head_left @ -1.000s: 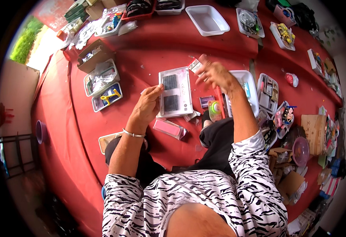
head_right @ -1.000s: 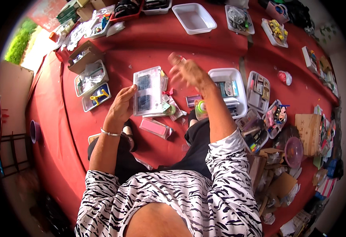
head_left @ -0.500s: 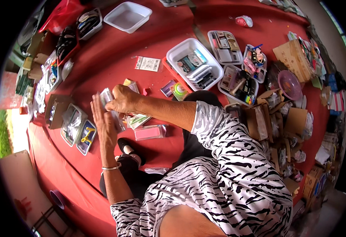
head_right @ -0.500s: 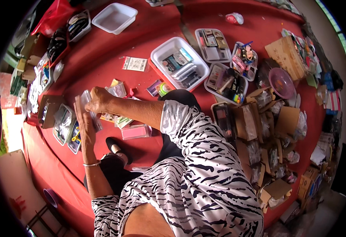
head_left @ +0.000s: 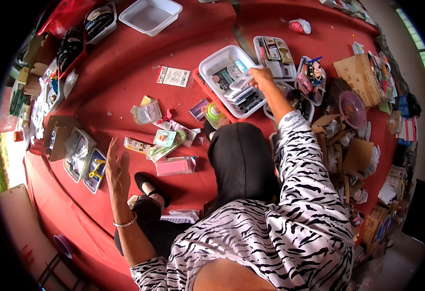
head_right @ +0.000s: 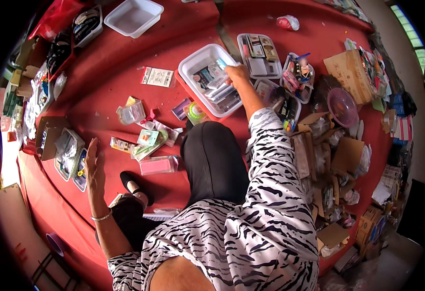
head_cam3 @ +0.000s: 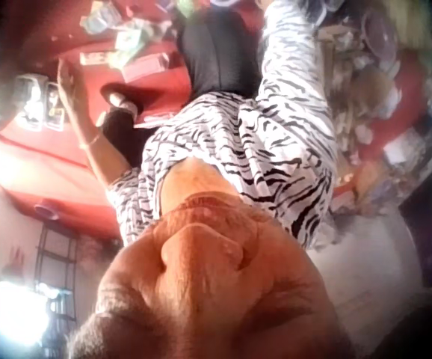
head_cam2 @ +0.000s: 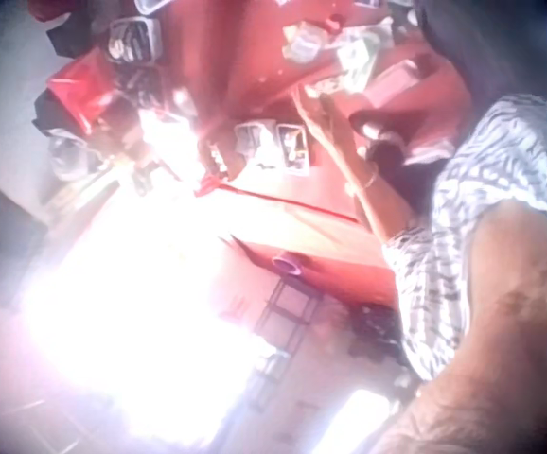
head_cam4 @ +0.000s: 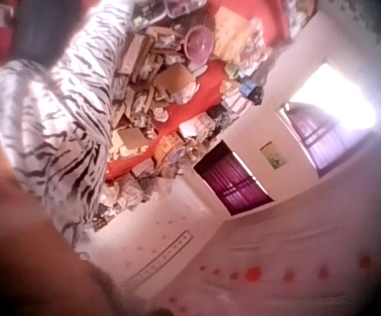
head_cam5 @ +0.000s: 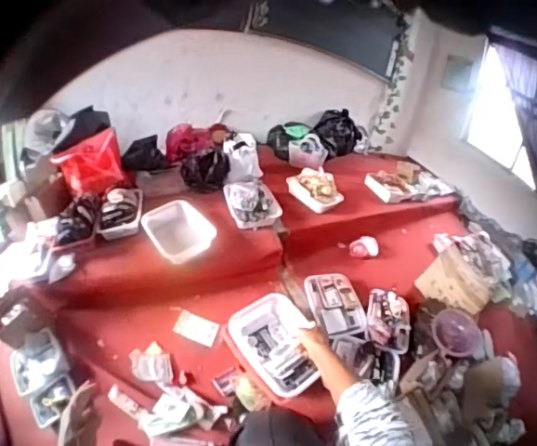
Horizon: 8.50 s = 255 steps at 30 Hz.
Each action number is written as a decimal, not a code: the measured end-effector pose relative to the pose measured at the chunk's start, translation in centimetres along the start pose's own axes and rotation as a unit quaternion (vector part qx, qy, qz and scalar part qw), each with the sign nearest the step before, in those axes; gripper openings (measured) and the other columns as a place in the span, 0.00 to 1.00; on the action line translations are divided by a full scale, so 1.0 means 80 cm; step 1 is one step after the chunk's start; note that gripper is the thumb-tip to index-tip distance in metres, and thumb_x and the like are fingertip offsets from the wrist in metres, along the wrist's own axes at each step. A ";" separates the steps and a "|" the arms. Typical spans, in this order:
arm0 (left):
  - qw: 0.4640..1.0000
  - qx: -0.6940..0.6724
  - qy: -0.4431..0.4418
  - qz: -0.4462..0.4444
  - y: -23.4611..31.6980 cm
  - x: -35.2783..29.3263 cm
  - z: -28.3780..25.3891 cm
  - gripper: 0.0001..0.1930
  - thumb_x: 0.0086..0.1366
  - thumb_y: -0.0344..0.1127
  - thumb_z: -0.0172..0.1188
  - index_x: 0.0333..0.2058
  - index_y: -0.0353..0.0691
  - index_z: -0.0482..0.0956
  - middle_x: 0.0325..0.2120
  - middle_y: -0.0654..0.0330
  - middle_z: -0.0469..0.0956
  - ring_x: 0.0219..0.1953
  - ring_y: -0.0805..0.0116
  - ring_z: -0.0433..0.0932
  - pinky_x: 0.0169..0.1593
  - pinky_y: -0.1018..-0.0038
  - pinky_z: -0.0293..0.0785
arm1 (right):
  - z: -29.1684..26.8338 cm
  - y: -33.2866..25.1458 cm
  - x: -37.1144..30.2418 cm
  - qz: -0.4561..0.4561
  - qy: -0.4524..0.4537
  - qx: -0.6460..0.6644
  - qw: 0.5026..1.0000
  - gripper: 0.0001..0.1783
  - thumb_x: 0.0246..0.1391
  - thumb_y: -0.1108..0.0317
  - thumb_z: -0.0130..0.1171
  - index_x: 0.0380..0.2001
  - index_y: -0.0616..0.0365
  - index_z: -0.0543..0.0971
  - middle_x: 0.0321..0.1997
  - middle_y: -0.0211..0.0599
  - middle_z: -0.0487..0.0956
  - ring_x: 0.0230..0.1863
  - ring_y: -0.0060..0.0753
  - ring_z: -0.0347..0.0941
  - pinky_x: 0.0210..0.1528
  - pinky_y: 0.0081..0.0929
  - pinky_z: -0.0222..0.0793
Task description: The person sits on a red floor and sorts various small packaged items, such as stationery and accessories, into a white plastic container. They pick up items, inspect them, and place them into the container or set them aside.
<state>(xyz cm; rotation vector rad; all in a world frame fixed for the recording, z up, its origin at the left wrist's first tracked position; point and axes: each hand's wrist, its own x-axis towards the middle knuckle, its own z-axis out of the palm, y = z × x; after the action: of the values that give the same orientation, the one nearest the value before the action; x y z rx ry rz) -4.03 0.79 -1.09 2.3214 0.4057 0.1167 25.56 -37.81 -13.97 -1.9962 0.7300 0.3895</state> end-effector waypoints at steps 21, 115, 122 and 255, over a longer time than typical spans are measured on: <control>0.984 0.048 -0.174 0.012 0.019 -0.005 0.029 0.18 0.56 0.28 0.51 0.48 0.34 0.67 0.52 0.47 0.64 0.53 0.49 0.64 0.54 0.63 0.61 | 0.115 -0.019 0.096 -0.392 -0.077 -0.525 0.751 0.12 0.38 0.75 0.52 0.29 0.52 0.78 0.36 0.39 0.78 0.41 0.45 0.73 0.41 0.37 0.69; 0.933 0.074 -0.347 -0.054 0.015 -0.018 0.058 0.22 0.53 0.26 0.51 0.50 0.36 0.66 0.46 0.45 0.70 0.47 0.49 0.70 0.49 0.66 0.66 | 0.048 0.035 0.178 -0.263 -0.253 -0.107 0.925 0.24 0.42 0.61 0.62 0.43 0.63 0.72 0.37 0.39 0.75 0.41 0.29 0.68 0.45 0.23 0.61; 0.930 0.084 -0.354 -0.058 0.011 -0.018 0.059 0.23 0.54 0.28 0.51 0.51 0.36 0.65 0.47 0.47 0.69 0.48 0.51 0.69 0.51 0.66 0.65 | 0.035 -0.001 0.172 -0.210 -0.250 -0.265 0.907 0.26 0.46 0.55 0.59 0.38 0.71 0.73 0.32 0.40 0.76 0.35 0.31 0.71 0.39 0.26 0.66; 0.686 -0.711 0.037 -0.150 0.013 -0.010 -0.035 0.14 0.57 0.34 0.57 0.42 0.36 0.72 0.39 0.59 0.74 0.43 0.64 0.74 0.51 0.67 0.70 | 0.128 -0.162 -0.343 -0.306 -0.295 0.314 0.849 0.14 0.49 0.57 0.58 0.22 0.58 0.76 0.18 0.26 0.74 0.11 0.19 0.66 0.13 0.13 0.59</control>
<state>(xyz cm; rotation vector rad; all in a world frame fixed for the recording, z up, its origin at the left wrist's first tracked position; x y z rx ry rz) -5.06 1.76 1.59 0.6749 0.4693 0.2491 12.87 -14.88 4.40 -1.2660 -0.1843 0.2957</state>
